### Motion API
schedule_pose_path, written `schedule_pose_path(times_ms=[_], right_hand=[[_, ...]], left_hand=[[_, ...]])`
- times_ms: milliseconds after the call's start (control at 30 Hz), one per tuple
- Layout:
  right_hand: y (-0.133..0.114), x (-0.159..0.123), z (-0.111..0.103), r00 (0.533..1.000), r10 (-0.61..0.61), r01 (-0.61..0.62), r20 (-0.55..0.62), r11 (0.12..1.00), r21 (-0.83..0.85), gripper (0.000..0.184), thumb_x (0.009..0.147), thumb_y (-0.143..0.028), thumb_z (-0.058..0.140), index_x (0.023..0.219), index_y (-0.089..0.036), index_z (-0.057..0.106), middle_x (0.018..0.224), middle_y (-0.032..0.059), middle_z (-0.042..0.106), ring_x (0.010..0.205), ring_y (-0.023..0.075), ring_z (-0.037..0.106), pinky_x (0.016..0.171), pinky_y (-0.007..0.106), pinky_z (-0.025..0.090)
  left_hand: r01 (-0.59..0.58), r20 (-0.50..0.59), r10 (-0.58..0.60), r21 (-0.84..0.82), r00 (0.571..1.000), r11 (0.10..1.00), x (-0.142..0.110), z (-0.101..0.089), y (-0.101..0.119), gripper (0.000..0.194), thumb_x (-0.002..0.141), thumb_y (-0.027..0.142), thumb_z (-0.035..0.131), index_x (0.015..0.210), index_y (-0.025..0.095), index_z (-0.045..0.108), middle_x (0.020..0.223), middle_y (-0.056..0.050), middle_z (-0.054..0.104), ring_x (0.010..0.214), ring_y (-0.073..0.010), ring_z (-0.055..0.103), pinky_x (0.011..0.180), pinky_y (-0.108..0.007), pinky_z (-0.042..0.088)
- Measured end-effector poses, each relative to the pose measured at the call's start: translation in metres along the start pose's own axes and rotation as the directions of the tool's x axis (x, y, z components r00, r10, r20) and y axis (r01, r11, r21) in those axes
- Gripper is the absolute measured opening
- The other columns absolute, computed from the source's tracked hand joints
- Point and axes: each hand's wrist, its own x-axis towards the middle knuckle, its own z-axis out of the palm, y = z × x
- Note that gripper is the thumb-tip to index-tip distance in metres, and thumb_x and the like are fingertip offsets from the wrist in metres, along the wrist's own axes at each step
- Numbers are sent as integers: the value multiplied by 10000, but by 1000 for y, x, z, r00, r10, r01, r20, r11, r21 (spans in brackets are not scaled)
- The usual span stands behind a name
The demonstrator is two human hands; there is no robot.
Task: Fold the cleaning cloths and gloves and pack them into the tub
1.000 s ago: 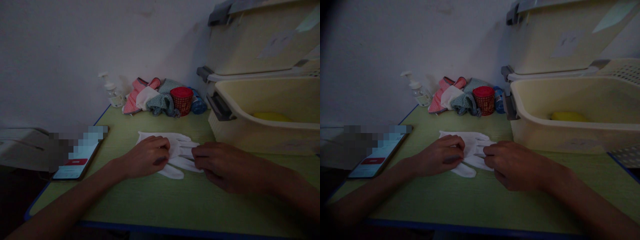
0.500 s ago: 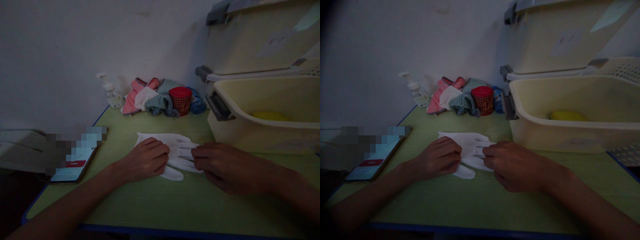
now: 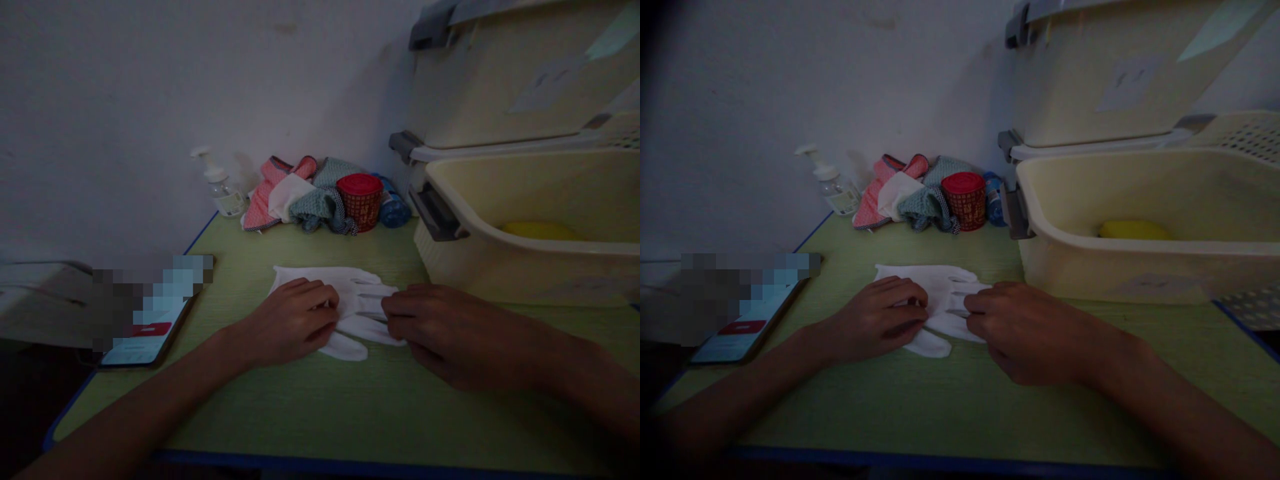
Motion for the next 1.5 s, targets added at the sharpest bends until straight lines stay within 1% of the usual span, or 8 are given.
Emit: schedule_pose_path(times_ms=[333, 667, 800, 1033, 1200, 1267, 1367, 1500], right_hand=[[1, -1, 0, 1000, -7, 7, -6, 1000, -5, 188, 732, -55, 548, 843, -156, 661, 877, 55, 659, 810, 192, 599, 758, 316, 454], [0, -1, 0, 1000, -15, 16, 10, 999, -29, 209, 732, -60, 551, 871, -167, 666, 875, 53, 663, 801, 194, 600, 763, 319, 451], [1, -1, 1, 1000, -22, 22, -1, 1000, -1, 225, 739, -58, 542, 891, -170, 664, 887, 52, 667, 824, 195, 602, 794, 329, 450], [1, -2, 2, 1000, -12, 11, -27, 999, -30, 231, 737, -68, 568, 916, -176, 665, 924, 54, 683, 826, 201, 612, 784, 327, 460], [0, -2, 1, 999, -34, 32, -27, 997, -72, 233, 713, -51, 576, 888, -172, 669, 904, 52, 686, 798, 197, 620, 757, 322, 464], [0, -2, 1, 999, -37, 35, -23, 996, -82, 224, 705, -50, 573, 868, -168, 672, 891, 56, 685, 786, 194, 620, 748, 318, 462], [0, -3, 1, 999, -42, 40, -28, 996, -78, 213, 705, -51, 555, 844, -164, 671, 872, 58, 677, 783, 185, 613, 758, 313, 452], [-5, -2, 0, 992, -96, 93, -81, 995, -42, 172, 713, -77, 575, 836, -171, 649, 840, 27, 660, 789, 177, 597, 780, 315, 438]], left_hand=[[-58, 22, 56, 73, 998, 996, 0, -2, 1, 213, 890, 133, 445, 750, 135, 606, 824, -48, 639, 739, -141, 574, 686, -279, 435], [-119, -184, 143, 133, 972, 984, -1, -2, 1, 128, 861, 109, 485, 766, 128, 569, 777, -34, 663, 667, -128, 568, 629, -268, 448], [-134, -206, 151, 98, 967, 986, 0, -4, 3, 130, 846, 102, 496, 740, 133, 565, 758, -33, 663, 653, -127, 562, 620, -260, 457], [-96, -87, 88, -93, 992, 991, 1, -3, 4, 163, 851, 110, 447, 762, 119, 583, 788, -59, 655, 711, -153, 577, 686, -280, 468], [40, 111, -8, -292, 994, 956, 1, -4, 4, 117, 806, 92, 481, 818, 130, 591, 879, -61, 628, 817, -155, 569, 767, -268, 450], [157, 203, -72, -443, 976, 883, 2, -6, 2, 123, 782, 71, 493, 809, 131, 597, 901, -56, 603, 844, -143, 561, 788, -245, 442], [327, 309, -160, -627, 938, 707, 5, -6, -3, 177, 805, 61, 451, 778, 136, 609, 902, -45, 569, 816, -118, 548, 738, -215, 439], [416, 348, -230, -709, 909, 569, 8, -2, -8, 222, 831, 90, 436, 716, 140, 619, 845, -29, 547, 779, -116, 532, 711, -224, 422]])
